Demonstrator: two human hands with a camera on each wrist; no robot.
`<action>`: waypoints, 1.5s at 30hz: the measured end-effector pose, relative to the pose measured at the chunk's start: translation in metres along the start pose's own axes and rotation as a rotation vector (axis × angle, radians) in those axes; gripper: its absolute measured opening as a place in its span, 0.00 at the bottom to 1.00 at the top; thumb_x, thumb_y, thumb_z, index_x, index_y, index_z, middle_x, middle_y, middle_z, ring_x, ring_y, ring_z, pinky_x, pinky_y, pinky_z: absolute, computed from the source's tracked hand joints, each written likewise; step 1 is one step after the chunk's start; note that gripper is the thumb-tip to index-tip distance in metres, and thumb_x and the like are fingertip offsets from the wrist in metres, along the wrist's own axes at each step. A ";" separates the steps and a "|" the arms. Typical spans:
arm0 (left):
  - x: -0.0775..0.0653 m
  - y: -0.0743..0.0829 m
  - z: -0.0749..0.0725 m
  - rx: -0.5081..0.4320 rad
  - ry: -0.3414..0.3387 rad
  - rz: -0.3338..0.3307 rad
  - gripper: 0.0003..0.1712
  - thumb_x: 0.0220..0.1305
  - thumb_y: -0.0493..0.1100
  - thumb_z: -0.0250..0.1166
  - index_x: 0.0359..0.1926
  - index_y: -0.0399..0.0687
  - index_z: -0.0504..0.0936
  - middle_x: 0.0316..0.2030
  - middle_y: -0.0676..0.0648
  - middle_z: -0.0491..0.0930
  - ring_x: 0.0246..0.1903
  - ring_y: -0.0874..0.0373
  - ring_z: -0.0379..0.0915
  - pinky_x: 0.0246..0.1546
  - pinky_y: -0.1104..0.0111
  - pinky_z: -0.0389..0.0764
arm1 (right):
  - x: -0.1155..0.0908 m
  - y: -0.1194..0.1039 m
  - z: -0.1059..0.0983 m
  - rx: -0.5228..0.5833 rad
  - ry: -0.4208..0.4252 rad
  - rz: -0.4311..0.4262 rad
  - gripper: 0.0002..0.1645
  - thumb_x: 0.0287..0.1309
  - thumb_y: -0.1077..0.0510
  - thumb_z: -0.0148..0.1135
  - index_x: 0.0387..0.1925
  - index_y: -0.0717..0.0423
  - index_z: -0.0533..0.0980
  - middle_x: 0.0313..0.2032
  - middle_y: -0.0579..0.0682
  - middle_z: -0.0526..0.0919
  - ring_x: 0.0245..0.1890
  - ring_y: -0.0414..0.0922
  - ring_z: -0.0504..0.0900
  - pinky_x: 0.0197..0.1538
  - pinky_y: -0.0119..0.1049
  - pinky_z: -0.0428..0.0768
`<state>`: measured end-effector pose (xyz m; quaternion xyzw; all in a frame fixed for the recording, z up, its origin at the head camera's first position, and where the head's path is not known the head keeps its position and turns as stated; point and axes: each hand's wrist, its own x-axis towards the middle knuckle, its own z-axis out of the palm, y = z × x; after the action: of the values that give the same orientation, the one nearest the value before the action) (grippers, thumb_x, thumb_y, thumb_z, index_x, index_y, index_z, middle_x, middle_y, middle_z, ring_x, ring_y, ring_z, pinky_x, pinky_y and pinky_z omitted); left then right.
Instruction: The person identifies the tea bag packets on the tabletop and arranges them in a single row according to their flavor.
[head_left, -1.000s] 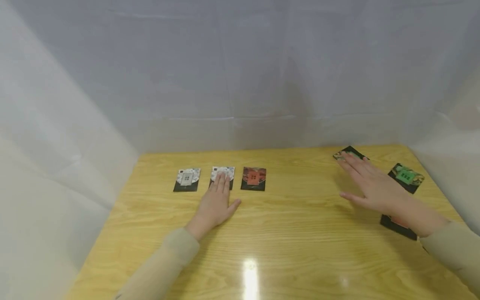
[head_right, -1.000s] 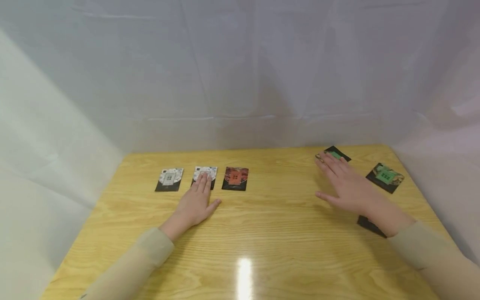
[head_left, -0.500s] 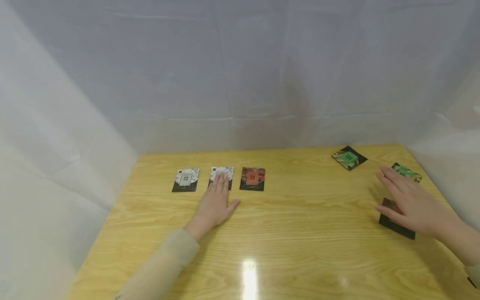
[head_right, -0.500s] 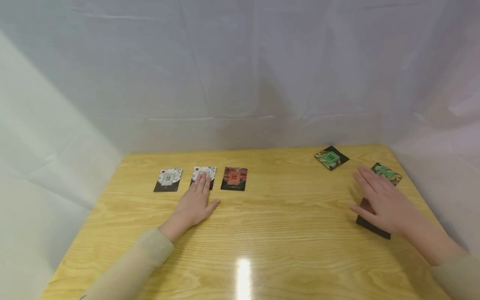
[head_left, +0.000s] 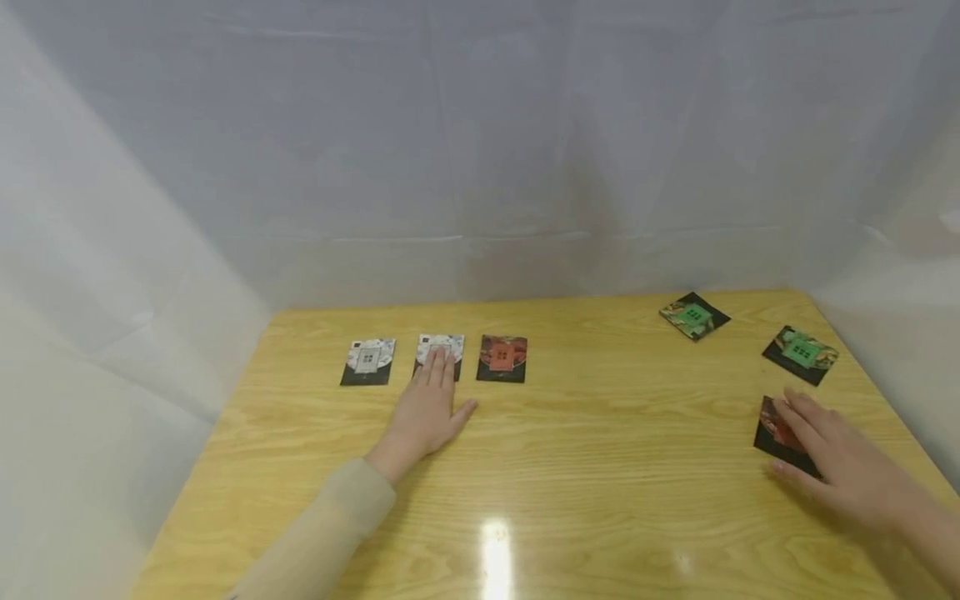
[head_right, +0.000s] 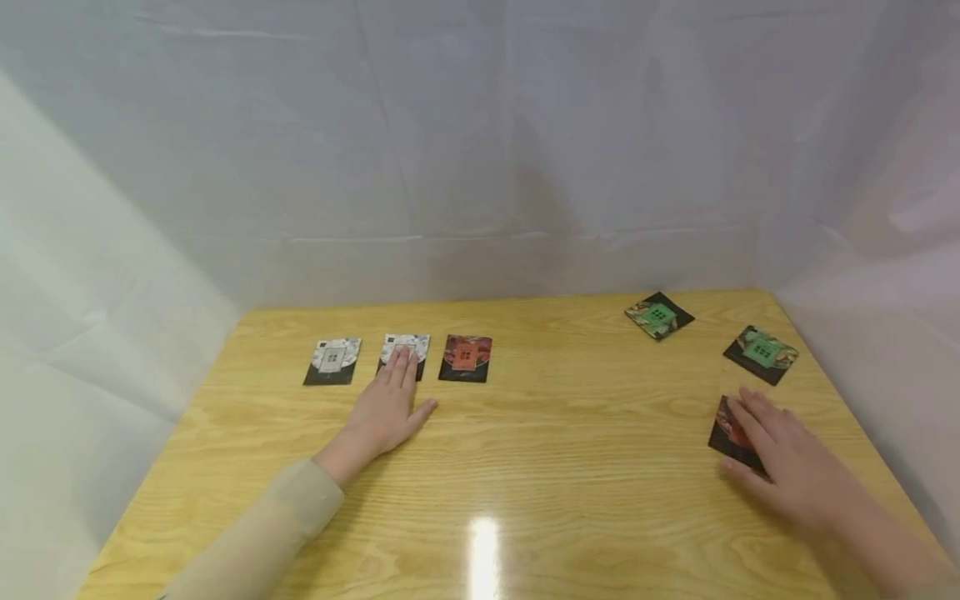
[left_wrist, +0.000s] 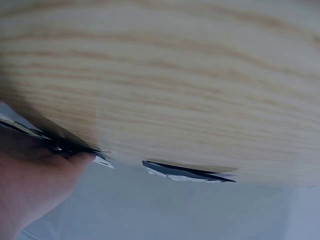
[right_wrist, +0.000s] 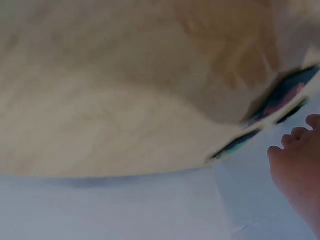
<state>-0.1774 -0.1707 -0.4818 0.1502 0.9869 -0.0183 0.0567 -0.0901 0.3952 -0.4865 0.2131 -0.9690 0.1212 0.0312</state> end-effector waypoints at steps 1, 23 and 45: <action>0.000 0.000 -0.001 0.000 -0.001 0.000 0.53 0.82 0.70 0.39 0.84 0.31 0.42 0.84 0.31 0.38 0.85 0.36 0.35 0.87 0.51 0.48 | -0.002 -0.001 0.003 0.006 -0.001 -0.002 0.53 0.74 0.48 0.64 0.85 0.63 0.48 0.81 0.73 0.52 0.84 0.68 0.46 0.82 0.33 0.16; -0.002 -0.001 0.000 0.004 0.007 0.002 0.53 0.82 0.70 0.39 0.84 0.31 0.43 0.84 0.31 0.39 0.85 0.36 0.36 0.87 0.51 0.49 | 0.025 -0.015 0.017 -0.029 -0.024 -0.091 0.56 0.73 0.43 0.65 0.85 0.59 0.46 0.85 0.65 0.49 0.85 0.35 0.29 0.71 0.09 0.21; -0.002 0.001 -0.002 0.008 0.015 0.007 0.54 0.81 0.72 0.39 0.84 0.31 0.42 0.84 0.31 0.39 0.85 0.36 0.36 0.87 0.50 0.49 | 0.102 -0.059 0.024 -0.036 -0.124 -0.214 0.54 0.75 0.36 0.58 0.83 0.65 0.52 0.82 0.69 0.54 0.82 0.65 0.56 0.76 0.17 0.18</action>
<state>-0.1759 -0.1703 -0.4794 0.1539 0.9867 -0.0211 0.0489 -0.1579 0.2963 -0.4857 0.3217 -0.9428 0.0866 -0.0121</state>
